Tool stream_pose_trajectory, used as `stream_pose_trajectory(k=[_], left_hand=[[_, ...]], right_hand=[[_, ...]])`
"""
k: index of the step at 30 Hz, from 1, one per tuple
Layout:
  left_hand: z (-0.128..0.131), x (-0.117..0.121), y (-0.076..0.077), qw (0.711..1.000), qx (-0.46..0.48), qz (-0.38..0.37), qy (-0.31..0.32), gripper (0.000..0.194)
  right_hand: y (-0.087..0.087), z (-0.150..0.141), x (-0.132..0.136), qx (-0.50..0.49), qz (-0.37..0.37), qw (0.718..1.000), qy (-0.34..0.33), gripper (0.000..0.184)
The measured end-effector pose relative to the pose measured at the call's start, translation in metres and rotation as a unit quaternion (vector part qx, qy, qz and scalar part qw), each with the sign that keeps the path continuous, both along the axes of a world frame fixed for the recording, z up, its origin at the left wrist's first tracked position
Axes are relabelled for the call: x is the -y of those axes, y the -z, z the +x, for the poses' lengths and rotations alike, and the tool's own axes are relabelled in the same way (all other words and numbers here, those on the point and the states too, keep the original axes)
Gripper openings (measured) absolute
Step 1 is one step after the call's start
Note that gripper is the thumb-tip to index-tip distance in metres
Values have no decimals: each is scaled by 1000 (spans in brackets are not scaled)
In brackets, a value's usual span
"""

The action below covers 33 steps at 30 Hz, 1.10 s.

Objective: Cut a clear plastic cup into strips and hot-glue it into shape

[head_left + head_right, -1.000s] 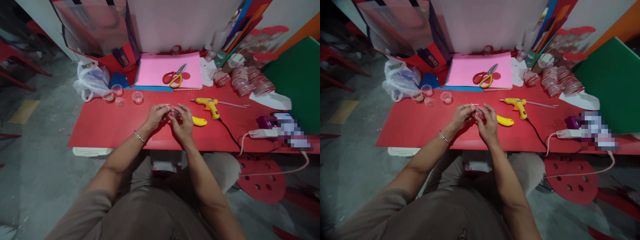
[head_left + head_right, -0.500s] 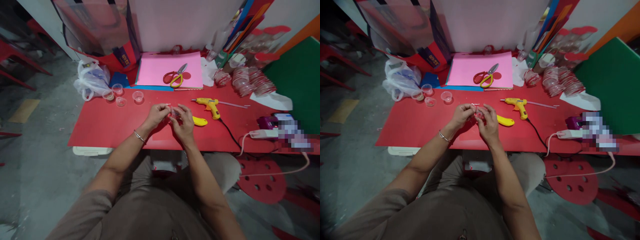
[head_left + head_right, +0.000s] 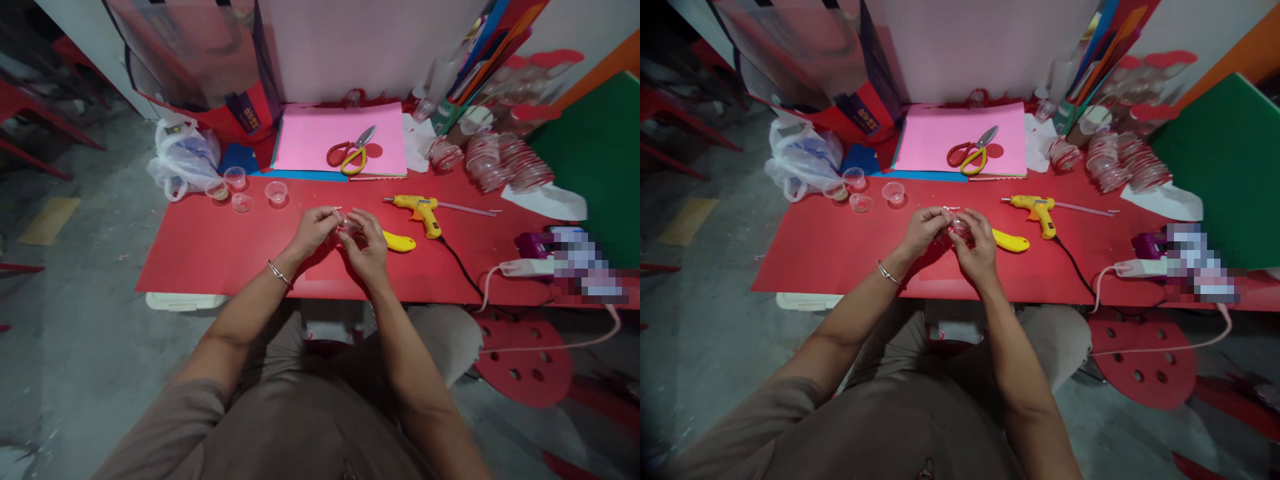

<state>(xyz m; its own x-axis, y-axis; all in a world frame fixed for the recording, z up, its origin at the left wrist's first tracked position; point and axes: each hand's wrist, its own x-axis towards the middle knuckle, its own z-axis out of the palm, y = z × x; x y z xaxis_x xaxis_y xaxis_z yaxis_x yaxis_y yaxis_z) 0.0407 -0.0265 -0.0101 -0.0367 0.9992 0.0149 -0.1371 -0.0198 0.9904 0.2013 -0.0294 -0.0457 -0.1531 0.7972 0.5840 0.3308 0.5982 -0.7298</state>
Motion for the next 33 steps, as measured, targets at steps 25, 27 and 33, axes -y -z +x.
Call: stream_pose_trajectory(k=[25,27,33], left_hand=[[-2,0,0,999,37,-28,20,17],[-1,1,0,999,37,-25,5,18],[-2,1,2,999,43,-22,-22,20]], right_hand=[[0,8,4,62,23,998,-16,39],[-1,7,4,58,21,998,-16,38],[-4,1,4,-7,-17,999,-42,36]])
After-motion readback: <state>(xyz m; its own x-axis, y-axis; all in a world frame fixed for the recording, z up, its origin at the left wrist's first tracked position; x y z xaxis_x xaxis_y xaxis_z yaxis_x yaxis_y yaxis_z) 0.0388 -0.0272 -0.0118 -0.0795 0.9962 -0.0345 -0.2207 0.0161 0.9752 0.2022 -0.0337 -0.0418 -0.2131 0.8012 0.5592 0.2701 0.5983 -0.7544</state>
